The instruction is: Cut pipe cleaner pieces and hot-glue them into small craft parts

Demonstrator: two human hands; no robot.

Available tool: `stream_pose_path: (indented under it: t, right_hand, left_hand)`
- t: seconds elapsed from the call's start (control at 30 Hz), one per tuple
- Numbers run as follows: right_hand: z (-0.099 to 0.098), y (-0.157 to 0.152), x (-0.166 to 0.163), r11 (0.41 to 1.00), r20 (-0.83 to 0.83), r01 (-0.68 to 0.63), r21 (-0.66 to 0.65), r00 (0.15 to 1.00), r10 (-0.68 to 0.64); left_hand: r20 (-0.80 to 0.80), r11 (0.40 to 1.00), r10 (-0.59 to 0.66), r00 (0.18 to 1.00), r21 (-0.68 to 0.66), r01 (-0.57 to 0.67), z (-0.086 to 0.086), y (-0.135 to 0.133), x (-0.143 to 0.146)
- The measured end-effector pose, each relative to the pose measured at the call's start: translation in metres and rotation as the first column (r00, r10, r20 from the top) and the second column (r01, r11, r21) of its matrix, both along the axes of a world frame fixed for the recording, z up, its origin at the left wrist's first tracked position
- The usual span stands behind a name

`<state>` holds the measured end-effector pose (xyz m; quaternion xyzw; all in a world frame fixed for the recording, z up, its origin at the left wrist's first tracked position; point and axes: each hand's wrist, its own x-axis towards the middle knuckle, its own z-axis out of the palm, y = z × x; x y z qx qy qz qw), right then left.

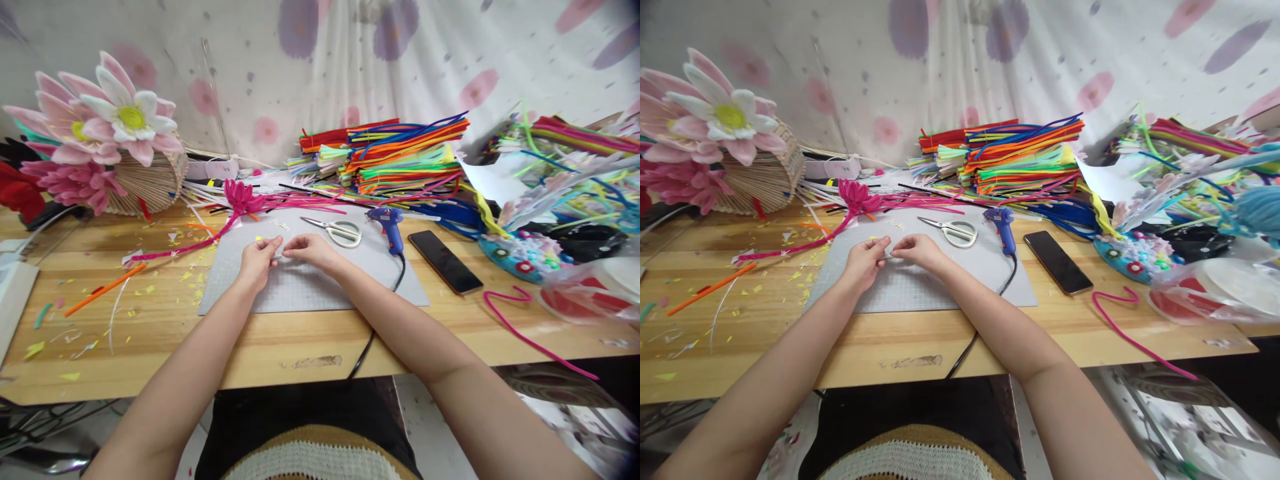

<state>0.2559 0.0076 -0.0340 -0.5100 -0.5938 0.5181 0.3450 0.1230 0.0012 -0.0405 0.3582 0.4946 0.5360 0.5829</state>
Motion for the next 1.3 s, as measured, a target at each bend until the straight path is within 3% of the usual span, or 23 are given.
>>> stream_pose_path:
  t: [0.13, 0.23, 0.3, 0.37, 0.4, 0.47, 0.53, 0.57, 0.7, 0.83, 1.03, 1.3]
  right_hand:
    - [0.014, -0.012, 0.025, 0.992, 0.134, -0.117, 0.051, 0.985, 0.109]
    - [0.026, -0.034, 0.074, 0.974, 0.304, -0.217, 0.066, 0.934, 0.188]
    - [0.03, -0.052, 0.119, 0.981, 0.353, -0.191, 0.034, 0.921, 0.167]
    - [0.028, -0.069, 0.166, 0.997, 0.33, 0.033, 0.066, 0.942, -0.053]
    - [0.024, -0.076, 0.188, 0.975, 0.325, 0.187, 0.123, 0.92, -0.218]
    - [0.015, -0.085, 0.226, 0.869, 0.396, 0.411, 0.277, 0.775, -0.493]
    - [0.003, -0.089, 0.252, 0.773, 0.499, 0.439, 0.457, 0.593, -0.632]
    - [-0.002, -0.09, 0.26, 0.773, 0.559, 0.396, 0.496, 0.535, -0.633]
    - [-0.016, -0.087, 0.273, 0.831, 0.709, 0.247, 0.498, 0.436, -0.554]
    - [-0.017, -0.086, 0.277, 0.841, 0.729, 0.202, 0.502, 0.424, -0.537]
    - [-0.021, -0.084, 0.279, 0.833, 0.754, 0.246, 0.495, 0.355, -0.553]
    - [-0.018, -0.072, 0.248, 0.811, 0.772, 0.346, 0.473, 0.281, -0.57]
  left_hand:
    - [0.0, 1.0, 0.007, 1.0, -0.025, -0.007, 0.003, 0.0, -0.002]
    - [-0.01, 0.998, 0.034, 0.999, -0.043, -0.034, 0.004, 0.0, -0.004]
    - [-0.021, 0.998, 0.052, 0.998, -0.041, -0.053, 0.005, 0.001, -0.005]
    - [-0.03, 0.998, 0.057, 0.998, -0.032, -0.058, 0.004, 0.003, -0.005]
    - [-0.032, 0.998, 0.054, 0.998, -0.024, -0.055, 0.004, 0.004, -0.005]
    - [-0.031, 0.999, 0.037, 0.999, 0.002, -0.037, 0.003, 0.005, -0.005]
    - [-0.031, 0.999, 0.022, 0.999, 0.026, -0.021, 0.002, 0.007, -0.005]
    - [-0.034, 0.999, 0.023, 0.999, 0.036, -0.022, 0.001, 0.007, -0.005]
    - [-0.09, 0.995, 0.064, 0.994, 0.078, -0.057, -0.002, 0.008, -0.007]
    - [-0.114, 0.994, 0.086, 0.99, 0.083, -0.077, -0.005, 0.011, -0.009]
    - [-0.14, 0.994, 0.094, 0.986, 0.076, -0.084, -0.004, 0.011, -0.009]
    - [-0.169, 0.993, 0.071, 0.983, 0.105, -0.053, -0.007, 0.01, -0.012]
